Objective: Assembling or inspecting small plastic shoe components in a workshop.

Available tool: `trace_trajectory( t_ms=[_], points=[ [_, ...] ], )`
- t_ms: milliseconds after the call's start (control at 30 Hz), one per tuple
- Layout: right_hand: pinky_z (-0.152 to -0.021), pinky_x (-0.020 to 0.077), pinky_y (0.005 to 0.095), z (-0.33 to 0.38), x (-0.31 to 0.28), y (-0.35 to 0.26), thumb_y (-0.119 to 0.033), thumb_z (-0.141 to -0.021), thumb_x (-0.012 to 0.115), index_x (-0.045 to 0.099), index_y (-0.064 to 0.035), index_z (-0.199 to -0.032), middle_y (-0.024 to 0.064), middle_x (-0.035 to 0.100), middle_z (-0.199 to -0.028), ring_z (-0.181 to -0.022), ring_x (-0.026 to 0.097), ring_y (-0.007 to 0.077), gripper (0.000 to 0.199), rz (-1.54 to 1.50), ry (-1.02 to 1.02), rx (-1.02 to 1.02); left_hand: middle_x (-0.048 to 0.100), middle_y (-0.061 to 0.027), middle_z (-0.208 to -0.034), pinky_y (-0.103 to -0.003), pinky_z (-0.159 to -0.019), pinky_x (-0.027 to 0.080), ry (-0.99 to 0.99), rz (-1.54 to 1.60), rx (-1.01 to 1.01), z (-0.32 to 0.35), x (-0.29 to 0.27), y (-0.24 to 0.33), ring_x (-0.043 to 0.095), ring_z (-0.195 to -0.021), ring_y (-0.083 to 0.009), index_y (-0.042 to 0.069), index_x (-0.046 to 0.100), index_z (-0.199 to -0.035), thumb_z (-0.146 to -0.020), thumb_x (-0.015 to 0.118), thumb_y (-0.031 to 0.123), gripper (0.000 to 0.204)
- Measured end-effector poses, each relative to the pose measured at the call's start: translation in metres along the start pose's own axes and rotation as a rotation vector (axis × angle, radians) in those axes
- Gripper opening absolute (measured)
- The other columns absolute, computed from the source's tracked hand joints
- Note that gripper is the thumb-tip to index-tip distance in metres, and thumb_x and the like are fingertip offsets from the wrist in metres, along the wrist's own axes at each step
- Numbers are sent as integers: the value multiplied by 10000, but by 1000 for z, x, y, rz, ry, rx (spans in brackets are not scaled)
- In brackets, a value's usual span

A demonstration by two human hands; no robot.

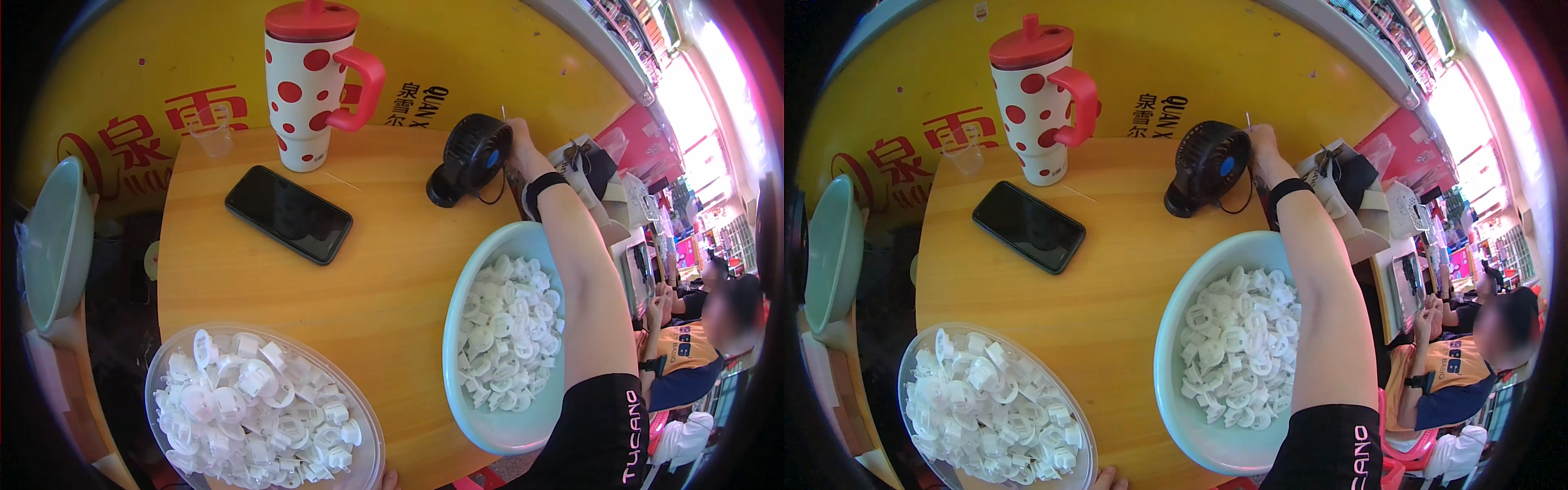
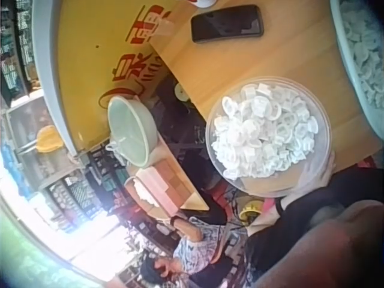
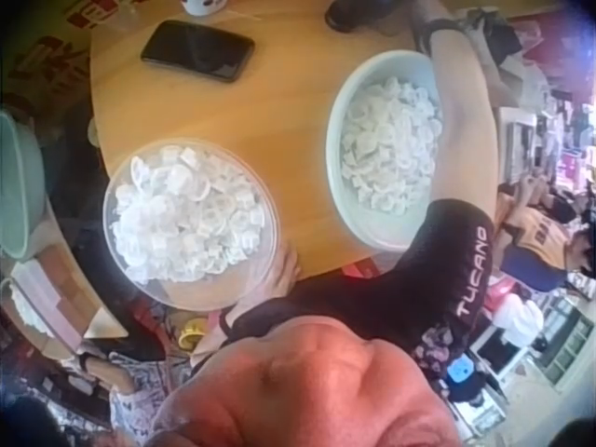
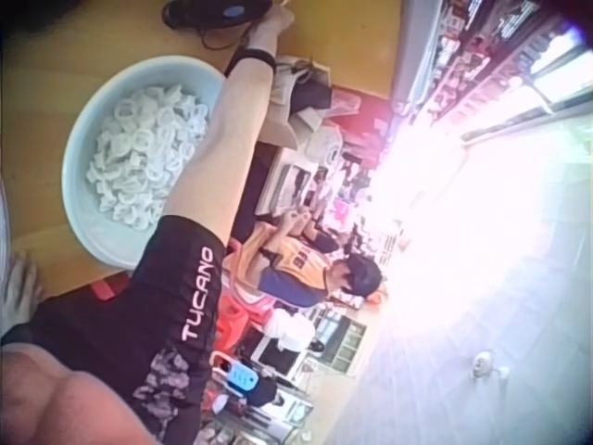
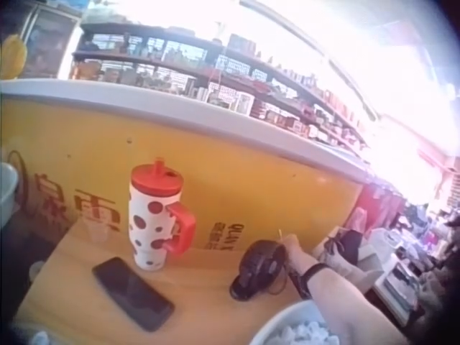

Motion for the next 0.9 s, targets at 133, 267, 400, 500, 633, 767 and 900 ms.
trace_trajectory(
  t_ms=[133,267,400,500,633,767,900],
  points=[
    [-446,419,289,33,4,-32,-8,-763,683,639,39,-702,102,606,-625,-492,549,167,89,10,-73,-79,438,-295,-1319,-524,-951,435,23,13,6,-1,-2,-1,446,-1209,-473,-81,579,-1167,-859,617,134,377],
    [-426,402,282,58,7,-49,-15,-761,692,645,51,-725,95,605,-622,-482,546,165,88,251,-50,-103,438,-297,-1316,-524,-947,438,37,17,-4,-3,-3,1,455,-1199,-474,-80,582,-1163,-853,624,133,378],
    [-397,369,277,61,15,-47,-29,-770,690,658,42,-742,84,599,-606,-447,525,157,83,147,-127,-127,438,-299,-1313,-525,-943,441,45,21,-15,-5,-5,1,463,-1188,-475,-79,585,-1159,-848,632,132,379],
    [-385,351,272,57,15,-45,-30,-782,677,665,26,-748,74,591,-594,-433,511,147,67,190,-158,-103,438,-300,-1311,-525,-940,443,51,21,-24,-6,-7,1,470,-1181,-475,-78,587,-1157,-844,637,132,380],
    [-358,300,264,58,8,-39,-35,-808,645,661,4,-743,54,568,-562,-394,463,124,78,335,-140,-110,449,-290,-1304,-525,-927,453,88,7,10,-11,-13,2,501,-1143,-470,-71,597,-1149,-829,650,132,383],
    [-349,269,269,76,16,-51,-37,-812,633,647,-4,-732,41,534,-525,-363,419,120,88,230,-146,-94,461,-278,-1299,-526,-938,450,102,-25,0,-12,-14,4,495,-1163,-453,-61,604,-1146,-833,645,140,374],
    [-355,291,284,80,15,-59,-29,-825,602,637,-5,-739,48,527,-532,-381,438,135,96,329,-187,-48,538,-238,-1231,-525,-949,449,62,-42,13,-11,-9,4,494,-1188,-410,-47,627,-1105,-845,631,158,331]
  ],
)
Point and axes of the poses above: each hand's wrist, its own z-axis away from the middle knuckle, its own x-axis out of the palm, y = z × x, the point moved 6 cm from there along -z, towards the middle knuckle
